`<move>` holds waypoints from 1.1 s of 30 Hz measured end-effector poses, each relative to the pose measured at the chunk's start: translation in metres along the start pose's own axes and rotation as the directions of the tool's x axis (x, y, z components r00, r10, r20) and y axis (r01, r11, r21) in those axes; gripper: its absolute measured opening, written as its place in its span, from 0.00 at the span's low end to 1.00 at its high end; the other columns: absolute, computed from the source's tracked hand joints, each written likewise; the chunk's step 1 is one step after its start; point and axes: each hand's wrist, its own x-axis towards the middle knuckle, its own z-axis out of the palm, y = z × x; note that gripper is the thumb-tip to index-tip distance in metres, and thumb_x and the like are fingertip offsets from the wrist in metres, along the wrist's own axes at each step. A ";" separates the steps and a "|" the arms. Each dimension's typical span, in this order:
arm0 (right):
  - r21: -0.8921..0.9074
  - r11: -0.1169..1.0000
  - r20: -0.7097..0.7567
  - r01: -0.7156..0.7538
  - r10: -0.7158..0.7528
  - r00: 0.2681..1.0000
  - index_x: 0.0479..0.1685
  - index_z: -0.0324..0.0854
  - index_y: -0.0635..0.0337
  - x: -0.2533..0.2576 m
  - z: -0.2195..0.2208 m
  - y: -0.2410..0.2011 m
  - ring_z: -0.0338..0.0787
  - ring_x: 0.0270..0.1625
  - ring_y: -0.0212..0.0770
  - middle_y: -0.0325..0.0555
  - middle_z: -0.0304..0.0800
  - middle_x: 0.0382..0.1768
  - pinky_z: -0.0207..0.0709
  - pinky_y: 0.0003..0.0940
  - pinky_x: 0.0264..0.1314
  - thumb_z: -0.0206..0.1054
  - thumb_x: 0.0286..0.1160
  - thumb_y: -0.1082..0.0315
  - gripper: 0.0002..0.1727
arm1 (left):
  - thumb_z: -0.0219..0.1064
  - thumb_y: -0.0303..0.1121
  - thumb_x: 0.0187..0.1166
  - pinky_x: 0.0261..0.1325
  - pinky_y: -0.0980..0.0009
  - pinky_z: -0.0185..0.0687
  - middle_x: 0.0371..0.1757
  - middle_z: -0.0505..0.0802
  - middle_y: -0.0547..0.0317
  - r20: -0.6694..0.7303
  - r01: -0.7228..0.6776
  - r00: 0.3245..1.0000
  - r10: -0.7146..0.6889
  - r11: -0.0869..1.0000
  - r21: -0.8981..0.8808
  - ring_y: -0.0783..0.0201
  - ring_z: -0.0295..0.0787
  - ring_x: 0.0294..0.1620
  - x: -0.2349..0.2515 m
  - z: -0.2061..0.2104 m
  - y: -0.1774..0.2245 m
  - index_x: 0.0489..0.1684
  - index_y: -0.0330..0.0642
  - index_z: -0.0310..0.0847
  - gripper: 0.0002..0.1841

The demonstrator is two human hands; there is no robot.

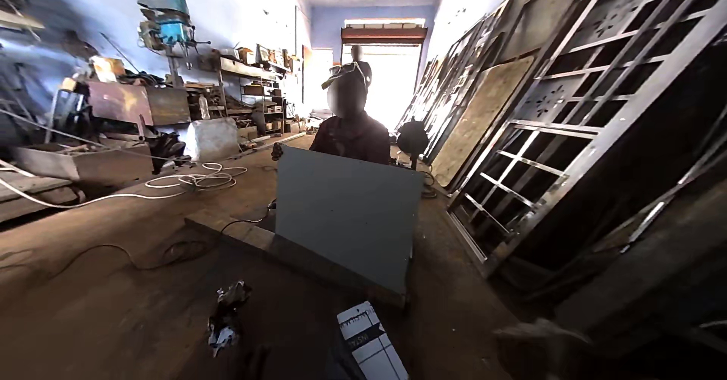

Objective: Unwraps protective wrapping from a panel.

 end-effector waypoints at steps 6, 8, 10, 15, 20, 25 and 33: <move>-0.672 0.361 -0.266 -0.646 0.697 0.666 0.48 0.87 0.66 0.051 0.047 0.112 0.86 0.34 0.35 0.44 0.88 0.34 0.82 0.34 0.42 0.63 0.85 0.53 0.21 | 0.45 0.65 0.87 0.70 0.29 0.73 0.57 0.92 0.30 -0.037 -0.036 0.999 0.036 0.999 0.015 0.29 0.86 0.66 0.008 0.006 -0.004 0.54 0.33 0.89 0.40; -0.809 0.241 -0.159 -0.536 0.788 0.595 0.62 0.83 0.66 0.051 0.040 0.156 0.89 0.44 0.47 0.56 0.90 0.45 0.83 0.46 0.53 0.61 0.85 0.45 0.30 | 0.47 0.65 0.87 0.74 0.28 0.69 0.62 0.91 0.31 -0.002 -0.062 0.998 0.062 0.998 -0.019 0.30 0.83 0.71 0.011 0.003 0.001 0.60 0.35 0.88 0.39; -0.891 0.077 -0.191 -0.448 0.831 0.523 0.75 0.74 0.65 0.058 0.062 0.170 0.90 0.57 0.57 0.65 0.88 0.57 0.80 0.54 0.65 0.59 0.85 0.41 0.36 | 0.48 0.63 0.87 0.73 0.28 0.70 0.62 0.91 0.34 -0.013 -0.104 0.995 0.104 0.994 -0.035 0.32 0.84 0.70 0.016 0.005 0.012 0.62 0.38 0.87 0.36; -0.855 -0.191 -0.355 -0.481 0.894 0.275 0.92 0.48 0.69 0.091 0.145 0.147 0.74 0.81 0.67 0.75 0.71 0.78 0.61 0.59 0.84 0.54 0.91 0.48 0.41 | 0.51 0.55 0.91 0.78 0.37 0.69 0.68 0.88 0.35 0.138 -0.048 0.987 0.084 0.968 -0.246 0.37 0.82 0.74 0.001 -0.008 0.073 0.70 0.34 0.82 0.31; -0.883 -0.162 -0.312 -0.442 0.904 0.292 0.82 0.67 0.72 0.068 0.137 0.185 0.73 0.81 0.68 0.73 0.73 0.78 0.62 0.62 0.83 0.52 0.92 0.50 0.33 | 0.46 0.62 0.89 0.77 0.34 0.70 0.70 0.88 0.37 0.152 -0.019 0.988 0.039 0.992 -0.125 0.36 0.81 0.75 0.019 0.023 0.078 0.72 0.38 0.82 0.36; -0.859 -0.123 -0.353 -0.497 0.845 0.402 0.83 0.66 0.68 0.045 0.124 0.221 0.79 0.76 0.67 0.70 0.79 0.73 0.69 0.67 0.76 0.57 0.87 0.49 0.35 | 0.49 0.68 0.85 0.71 0.35 0.75 0.63 0.92 0.38 0.124 0.004 0.992 0.008 0.995 -0.095 0.36 0.86 0.69 0.013 0.012 0.083 0.63 0.37 0.87 0.39; -0.780 0.016 -0.428 -0.625 0.716 0.551 0.85 0.66 0.64 0.019 0.098 0.226 0.87 0.68 0.58 0.65 0.85 0.67 0.77 0.55 0.72 0.56 0.89 0.57 0.30 | 0.59 0.66 0.81 0.68 0.42 0.80 0.58 0.91 0.33 -0.201 -0.145 0.975 0.099 0.961 -0.234 0.37 0.89 0.61 0.011 0.038 0.076 0.62 0.31 0.86 0.40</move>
